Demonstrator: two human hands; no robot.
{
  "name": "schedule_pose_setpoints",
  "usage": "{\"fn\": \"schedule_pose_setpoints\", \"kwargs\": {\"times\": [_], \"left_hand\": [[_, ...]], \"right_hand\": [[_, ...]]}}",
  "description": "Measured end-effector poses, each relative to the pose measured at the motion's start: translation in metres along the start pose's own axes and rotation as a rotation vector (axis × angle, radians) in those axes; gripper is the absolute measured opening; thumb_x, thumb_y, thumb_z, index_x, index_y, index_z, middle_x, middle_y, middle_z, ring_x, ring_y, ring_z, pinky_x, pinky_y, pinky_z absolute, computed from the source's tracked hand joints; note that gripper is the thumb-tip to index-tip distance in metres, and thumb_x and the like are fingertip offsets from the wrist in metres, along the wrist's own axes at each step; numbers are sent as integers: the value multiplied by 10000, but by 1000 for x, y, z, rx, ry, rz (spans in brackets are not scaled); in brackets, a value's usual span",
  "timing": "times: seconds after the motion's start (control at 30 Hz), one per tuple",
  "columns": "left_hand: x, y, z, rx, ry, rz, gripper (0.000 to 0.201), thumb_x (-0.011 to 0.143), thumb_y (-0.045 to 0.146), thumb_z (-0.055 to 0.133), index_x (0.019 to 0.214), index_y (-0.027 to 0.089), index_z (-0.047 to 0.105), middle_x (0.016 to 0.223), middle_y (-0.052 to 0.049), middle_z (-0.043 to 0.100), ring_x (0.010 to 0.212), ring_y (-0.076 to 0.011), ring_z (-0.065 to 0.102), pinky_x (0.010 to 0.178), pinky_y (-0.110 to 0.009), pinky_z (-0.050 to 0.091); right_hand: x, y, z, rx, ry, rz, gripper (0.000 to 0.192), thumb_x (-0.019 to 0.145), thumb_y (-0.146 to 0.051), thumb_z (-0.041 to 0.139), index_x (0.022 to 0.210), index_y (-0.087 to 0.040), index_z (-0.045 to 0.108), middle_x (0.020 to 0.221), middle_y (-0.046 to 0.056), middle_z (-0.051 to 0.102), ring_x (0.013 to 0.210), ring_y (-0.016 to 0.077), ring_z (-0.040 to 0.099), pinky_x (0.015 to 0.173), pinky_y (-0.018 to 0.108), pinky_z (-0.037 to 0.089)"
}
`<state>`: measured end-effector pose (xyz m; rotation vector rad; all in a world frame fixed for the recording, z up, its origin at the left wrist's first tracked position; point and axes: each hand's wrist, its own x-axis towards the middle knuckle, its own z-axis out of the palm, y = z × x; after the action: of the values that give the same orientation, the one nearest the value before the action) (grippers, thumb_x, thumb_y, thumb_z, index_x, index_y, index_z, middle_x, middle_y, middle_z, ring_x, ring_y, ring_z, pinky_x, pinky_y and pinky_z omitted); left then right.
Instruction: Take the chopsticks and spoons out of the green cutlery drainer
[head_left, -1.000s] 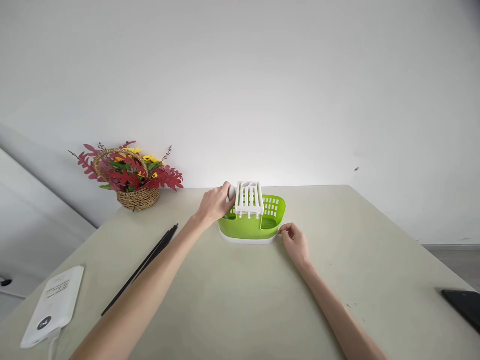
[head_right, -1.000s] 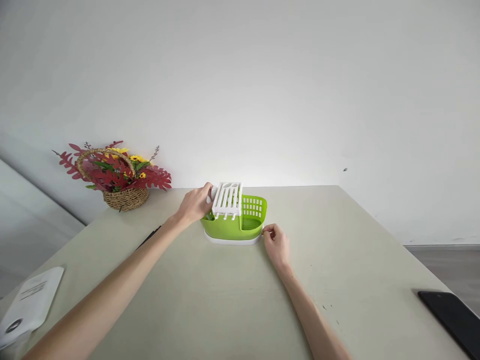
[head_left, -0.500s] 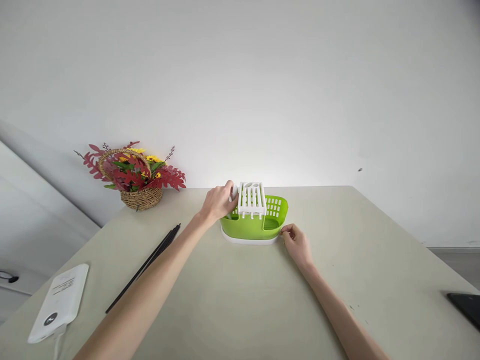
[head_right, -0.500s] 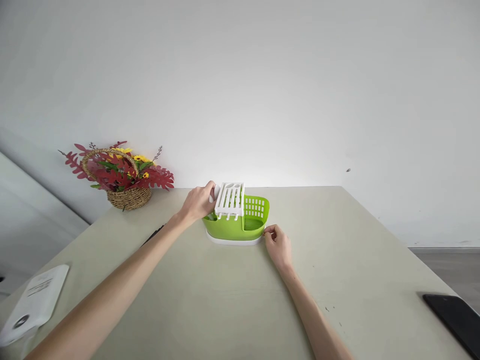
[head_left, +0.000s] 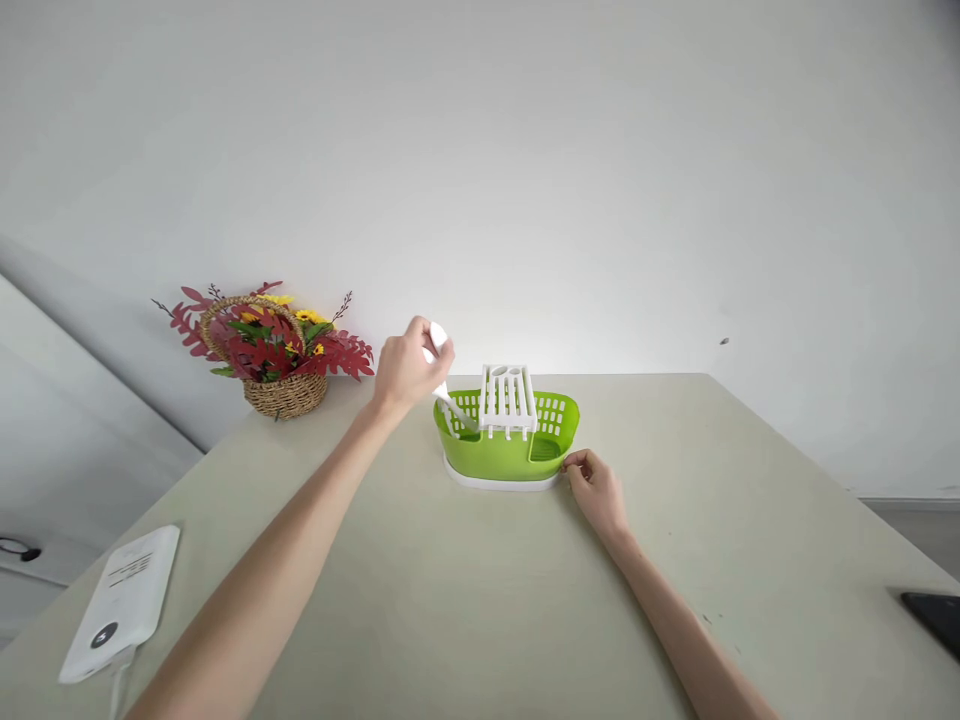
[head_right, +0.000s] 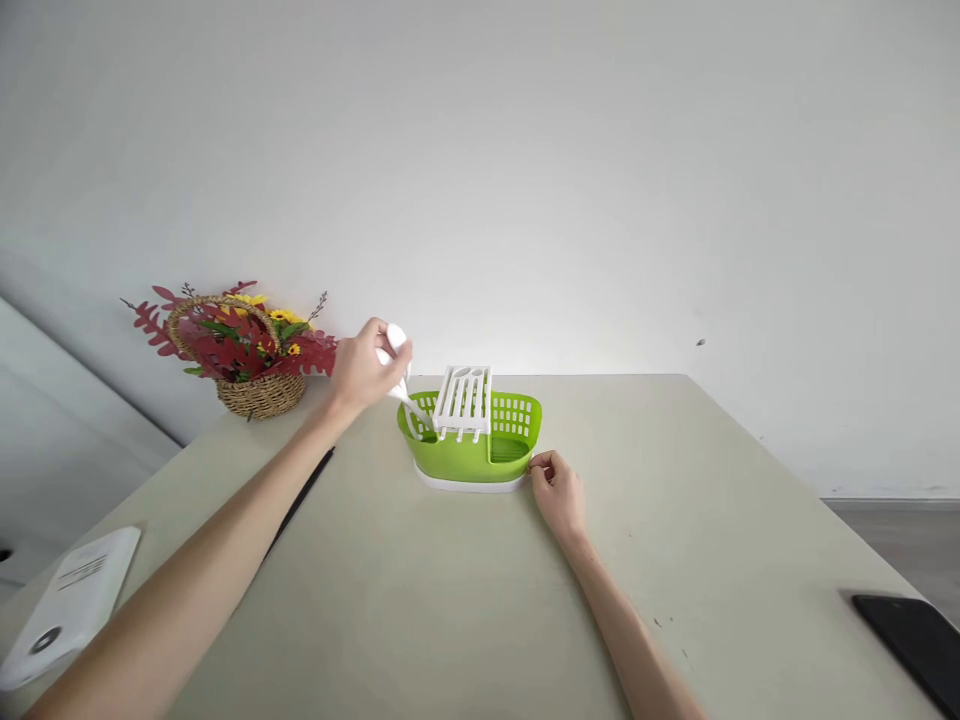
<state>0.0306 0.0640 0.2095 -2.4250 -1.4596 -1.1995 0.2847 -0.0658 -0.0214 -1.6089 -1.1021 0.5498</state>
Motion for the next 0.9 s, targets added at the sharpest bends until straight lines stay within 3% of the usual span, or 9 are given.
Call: {"fn": "schedule_pose_setpoints", "kwargs": {"times": [0.2, 0.37, 0.47, 0.6, 0.77, 0.9], "left_hand": [[8, -9, -32, -180, 307, -155, 212, 865, 403, 651, 885, 230, 531, 787, -12, 757, 786, -203, 741, 792, -286, 536], [9, -27, -52, -438, 344, -298, 230, 822, 424, 653, 861, 236, 527, 647, 38, 659, 611, -168, 672, 641, -259, 526], [6, -42, -62, -616, 205, -391, 252, 769, 432, 675, 794, 231, 526, 590, 41, 598, 509, -147, 580, 524, -249, 465], [-9, -61, -74, -695, -135, -431, 261, 731, 431, 713, 749, 218, 565, 573, 22, 580, 502, -147, 550, 487, -250, 420], [-35, -74, -77, -497, -633, -503, 292, 740, 468, 742, 790, 224, 588, 577, 29, 615, 482, -151, 540, 451, -245, 371], [-49, -79, -68, -319, -830, -485, 298, 723, 486, 719, 771, 225, 583, 618, 16, 658, 536, -179, 598, 484, -257, 411]], "right_hand": [[0, 2, 0, -10, -3, 3, 191, 797, -347, 497, 847, -250, 654, 830, 21, 752, 678, 201, 623, 665, 309, 443], [-1, 3, 0, -15, -8, -8, 186, 801, -345, 503, 846, -247, 655, 827, 22, 748, 693, 202, 626, 677, 310, 446], [-2, 2, -1, -22, -8, -9, 181, 802, -348, 502, 832, -248, 651, 793, 15, 733, 691, 204, 625, 689, 314, 449], [-2, 1, -1, -26, -5, -7, 183, 801, -353, 505, 823, -247, 653, 792, 19, 736, 679, 203, 623, 689, 318, 449], [-3, -1, -2, -29, 2, 1, 196, 789, -361, 510, 825, -245, 664, 776, 21, 735, 672, 207, 624, 682, 318, 449], [-4, -2, -2, -33, 6, 10, 198, 783, -368, 512, 826, -248, 663, 754, 14, 728, 658, 208, 620, 678, 320, 448]]}}
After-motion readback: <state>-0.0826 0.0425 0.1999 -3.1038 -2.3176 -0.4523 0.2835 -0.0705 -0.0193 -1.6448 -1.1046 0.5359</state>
